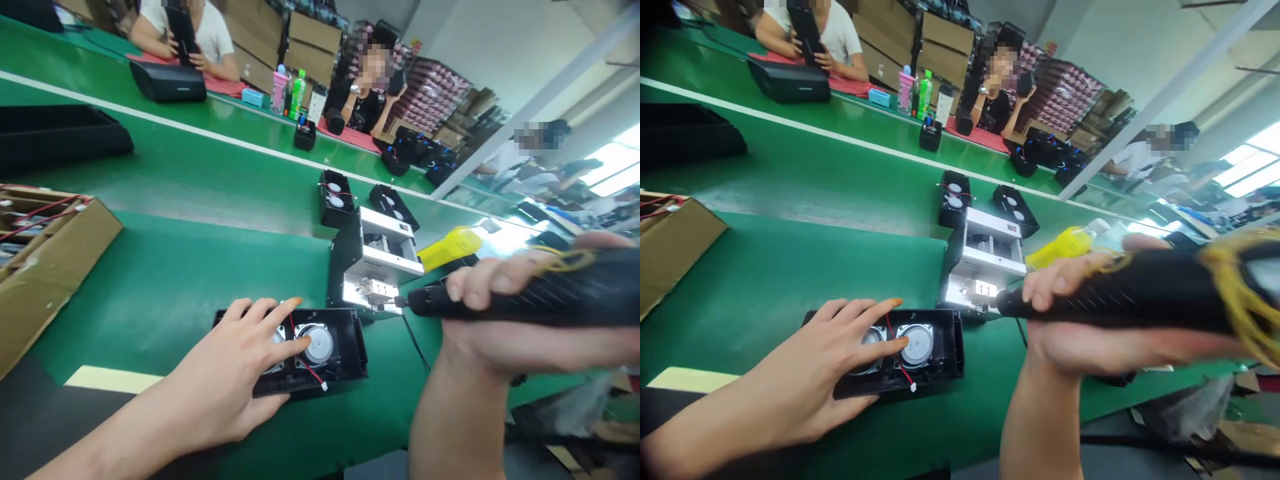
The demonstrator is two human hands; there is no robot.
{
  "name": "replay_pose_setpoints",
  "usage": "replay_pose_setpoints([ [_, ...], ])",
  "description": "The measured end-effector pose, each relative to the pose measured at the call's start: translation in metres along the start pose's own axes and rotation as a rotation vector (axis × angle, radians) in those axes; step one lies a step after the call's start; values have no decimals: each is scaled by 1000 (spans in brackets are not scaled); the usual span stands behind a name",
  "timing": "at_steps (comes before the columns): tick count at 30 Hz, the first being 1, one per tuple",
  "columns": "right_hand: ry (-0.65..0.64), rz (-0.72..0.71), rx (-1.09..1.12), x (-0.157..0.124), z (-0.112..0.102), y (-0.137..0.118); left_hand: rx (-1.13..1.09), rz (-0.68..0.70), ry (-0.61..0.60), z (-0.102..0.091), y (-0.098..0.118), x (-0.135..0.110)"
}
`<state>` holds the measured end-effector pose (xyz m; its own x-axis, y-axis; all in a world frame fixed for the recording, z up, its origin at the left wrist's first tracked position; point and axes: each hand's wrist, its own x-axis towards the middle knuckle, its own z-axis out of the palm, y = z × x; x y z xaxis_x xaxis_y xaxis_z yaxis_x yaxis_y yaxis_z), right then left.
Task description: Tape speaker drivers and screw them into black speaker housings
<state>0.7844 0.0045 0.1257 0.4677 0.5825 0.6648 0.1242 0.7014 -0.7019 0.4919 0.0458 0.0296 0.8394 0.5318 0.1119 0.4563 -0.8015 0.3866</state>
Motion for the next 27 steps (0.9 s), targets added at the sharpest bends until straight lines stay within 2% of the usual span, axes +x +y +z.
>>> replay_pose_setpoints([
  [3,99,-147,-50,14,21,18,18,-2,24,1,0,1],
  [5,116,-125,-53,14,25,26,32,-5,36,0,1,1],
  [11,21,-49,6,3,18,34,67,3,29,1,0,0],
  [16,-2,-63,-1,-2,14,34,85,0,25,1,0,-1],
  [21,-40,-90,-36,-9,11,23,132,64,103,-8,1,-10],
  [27,-42,-1,61,-13,9,-17,117,39,146,-12,-9,-33],
])
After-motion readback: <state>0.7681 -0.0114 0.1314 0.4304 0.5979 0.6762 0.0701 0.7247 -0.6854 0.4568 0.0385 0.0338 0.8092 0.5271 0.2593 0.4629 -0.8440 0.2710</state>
